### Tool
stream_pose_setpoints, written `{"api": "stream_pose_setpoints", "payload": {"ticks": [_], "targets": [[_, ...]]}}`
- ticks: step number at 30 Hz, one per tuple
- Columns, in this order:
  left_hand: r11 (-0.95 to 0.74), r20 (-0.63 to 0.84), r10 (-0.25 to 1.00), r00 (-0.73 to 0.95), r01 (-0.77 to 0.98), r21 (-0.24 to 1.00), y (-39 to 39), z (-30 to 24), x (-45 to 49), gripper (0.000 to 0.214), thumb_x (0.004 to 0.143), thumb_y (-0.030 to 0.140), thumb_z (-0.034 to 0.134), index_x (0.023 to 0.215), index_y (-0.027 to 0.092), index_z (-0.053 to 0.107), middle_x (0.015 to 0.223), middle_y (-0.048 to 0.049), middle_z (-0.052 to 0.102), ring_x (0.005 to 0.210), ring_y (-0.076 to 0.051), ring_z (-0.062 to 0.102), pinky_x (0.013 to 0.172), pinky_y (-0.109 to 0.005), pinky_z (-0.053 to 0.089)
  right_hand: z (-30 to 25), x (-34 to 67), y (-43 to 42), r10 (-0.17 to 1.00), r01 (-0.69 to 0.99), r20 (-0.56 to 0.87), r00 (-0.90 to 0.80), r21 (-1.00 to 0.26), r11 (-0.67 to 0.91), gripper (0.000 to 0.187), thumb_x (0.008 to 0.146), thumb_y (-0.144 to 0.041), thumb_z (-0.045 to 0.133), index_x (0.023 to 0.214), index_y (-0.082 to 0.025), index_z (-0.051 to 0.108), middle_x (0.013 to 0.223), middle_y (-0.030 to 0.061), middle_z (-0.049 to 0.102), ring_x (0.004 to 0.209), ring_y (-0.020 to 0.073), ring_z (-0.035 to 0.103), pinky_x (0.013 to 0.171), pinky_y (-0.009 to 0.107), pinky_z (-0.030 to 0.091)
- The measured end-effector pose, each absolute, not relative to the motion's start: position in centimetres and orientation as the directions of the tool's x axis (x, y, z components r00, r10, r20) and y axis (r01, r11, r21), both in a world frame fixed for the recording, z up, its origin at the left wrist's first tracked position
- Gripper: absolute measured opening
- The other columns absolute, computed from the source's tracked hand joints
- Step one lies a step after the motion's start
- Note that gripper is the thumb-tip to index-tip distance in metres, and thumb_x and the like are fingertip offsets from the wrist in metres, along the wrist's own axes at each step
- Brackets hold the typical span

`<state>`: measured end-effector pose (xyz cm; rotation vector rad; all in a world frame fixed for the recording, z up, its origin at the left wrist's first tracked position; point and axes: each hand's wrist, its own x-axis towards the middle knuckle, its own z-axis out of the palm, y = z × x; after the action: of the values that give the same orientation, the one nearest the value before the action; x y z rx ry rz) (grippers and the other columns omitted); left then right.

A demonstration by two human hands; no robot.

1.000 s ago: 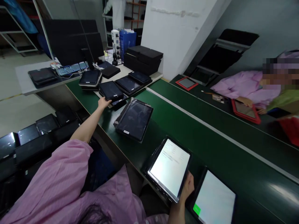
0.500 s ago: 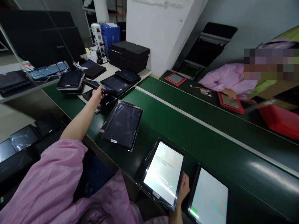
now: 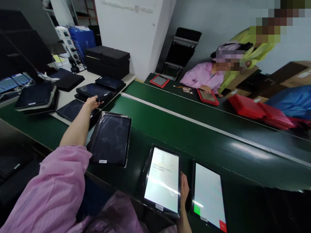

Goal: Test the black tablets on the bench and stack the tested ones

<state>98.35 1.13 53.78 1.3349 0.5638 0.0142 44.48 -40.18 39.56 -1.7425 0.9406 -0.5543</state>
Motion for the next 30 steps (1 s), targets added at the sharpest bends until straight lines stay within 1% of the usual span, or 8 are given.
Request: {"api": "stream_pose_setpoints", "payload": {"ticks": [5, 10, 13, 15, 19, 22, 26, 30], "targets": [[0.034, -0.403, 0.386, 0.830, 0.423, 0.905, 0.9, 54.0, 98.3, 0.023, 0.098, 0.022, 0.072, 0.113, 0.011, 0.058, 0.099, -0.0150, 0.072, 0.079, -0.022, 0.074, 0.060, -0.027, 0.058, 40.1, 44.7, -39.8, -0.807, -0.315, -0.044, 0.589, -0.932, -0.180, 0.065, 0.091, -0.075, 0.047, 0.118, -0.023, 0.073, 0.121, 0.0119, 0.076, 0.122, 0.0383, 0.069, 0.105, 0.051, 0.052], [-0.374, 0.007, 0.298, 0.955, 0.109, 0.921, 0.9, 58.7, 93.4, 0.045, 0.091, 0.019, 0.077, 0.131, 0.002, 0.064, 0.143, -0.0256, 0.065, 0.111, -0.028, 0.070, 0.099, -0.052, 0.061, 40.2, 44.9, -39.5, -0.790, -0.267, -0.005, 0.613, -0.943, -0.201, 0.070, 0.094, -0.076, 0.045, 0.119, -0.017, 0.072, 0.120, 0.0154, 0.074, 0.118, 0.0357, 0.067, 0.105, 0.051, 0.049], [-0.341, 0.279, 0.012, 0.960, -0.258, 0.904, 1.4, 62.4, 84.0, 0.041, 0.094, 0.033, 0.070, 0.130, 0.012, 0.074, 0.137, -0.0149, 0.072, 0.120, -0.031, 0.069, 0.109, -0.055, 0.058, 40.4, 45.1, -39.2, -0.784, -0.255, -0.009, 0.620, -0.948, -0.191, 0.069, 0.094, -0.076, 0.045, 0.120, -0.017, 0.072, 0.121, 0.0152, 0.074, 0.116, 0.0339, 0.067, 0.104, 0.049, 0.049], [-0.353, 0.306, -0.242, 0.921, -0.377, 0.856, 2.7, 64.1, 76.3, 0.038, 0.088, 0.044, 0.074, 0.123, 0.031, 0.081, 0.127, -0.0038, 0.078, 0.119, -0.030, 0.072, 0.113, -0.052, 0.056, 40.4, 45.1, -39.0, -0.780, -0.235, -0.009, 0.625, -0.956, -0.177, 0.066, 0.096, -0.074, 0.046, 0.120, -0.019, 0.073, 0.121, 0.0138, 0.074, 0.116, 0.0323, 0.067, 0.104, 0.046, 0.049], [-0.330, -0.070, -0.664, 0.744, -0.208, 0.921, 5.7, 62.9, 64.1, 0.037, 0.069, 0.048, 0.085, 0.106, 0.044, 0.087, 0.115, -0.0067, 0.083, 0.111, -0.039, 0.077, 0.093, -0.057, 0.062, 40.2, 45.1, -38.8, -0.769, -0.174, 0.000, 0.639, -0.974, -0.145, 0.062, 0.098, -0.068, 0.049, 0.123, -0.016, 0.072, 0.123, 0.0142, 0.075, 0.116, 0.0299, 0.067, 0.103, 0.043, 0.049], [-0.163, -0.141, -0.870, 0.472, -0.007, 0.987, 4.7, 57.8, 58.4, 0.033, 0.071, 0.051, 0.085, 0.102, 0.043, 0.088, 0.110, -0.0131, 0.084, 0.104, -0.040, 0.079, 0.086, -0.055, 0.063, 40.2, 45.4, -39.0, -0.766, -0.150, 0.012, 0.643, -0.979, -0.141, 0.061, 0.097, -0.066, 0.052, 0.121, -0.014, 0.072, 0.123, 0.0146, 0.075, 0.116, 0.0292, 0.067, 0.105, 0.042, 0.049], [-0.200, -0.222, -0.665, 0.713, 0.117, 0.973, -1.2, 49.5, 53.0, 0.033, 0.084, 0.057, 0.074, 0.113, 0.048, 0.085, 0.122, -0.0058, 0.082, 0.120, -0.037, 0.075, 0.100, -0.054, 0.060, 40.7, 45.9, -38.9, -0.792, -0.128, -0.005, 0.610, -0.987, -0.093, 0.063, 0.091, -0.068, 0.057, 0.118, -0.013, 0.074, 0.126, 0.0152, 0.075, 0.123, 0.0308, 0.066, 0.113, 0.046, 0.046], [-0.229, -0.138, -0.341, 0.930, 0.061, 0.972, -6.6, 43.9, 50.7, 0.037, 0.088, 0.057, 0.073, 0.117, 0.037, 0.084, 0.140, -0.0071, 0.074, 0.136, -0.034, 0.066, 0.116, -0.053, 0.053, 40.9, 43.7, -36.8, -0.718, -0.021, -0.152, 0.679, -0.982, 0.188, 0.078, 0.095, -0.069, 0.055, 0.154, -0.018, 0.052, 0.155, 0.0147, 0.060, 0.142, 0.0294, 0.058, 0.121, 0.051, 0.043]]}}
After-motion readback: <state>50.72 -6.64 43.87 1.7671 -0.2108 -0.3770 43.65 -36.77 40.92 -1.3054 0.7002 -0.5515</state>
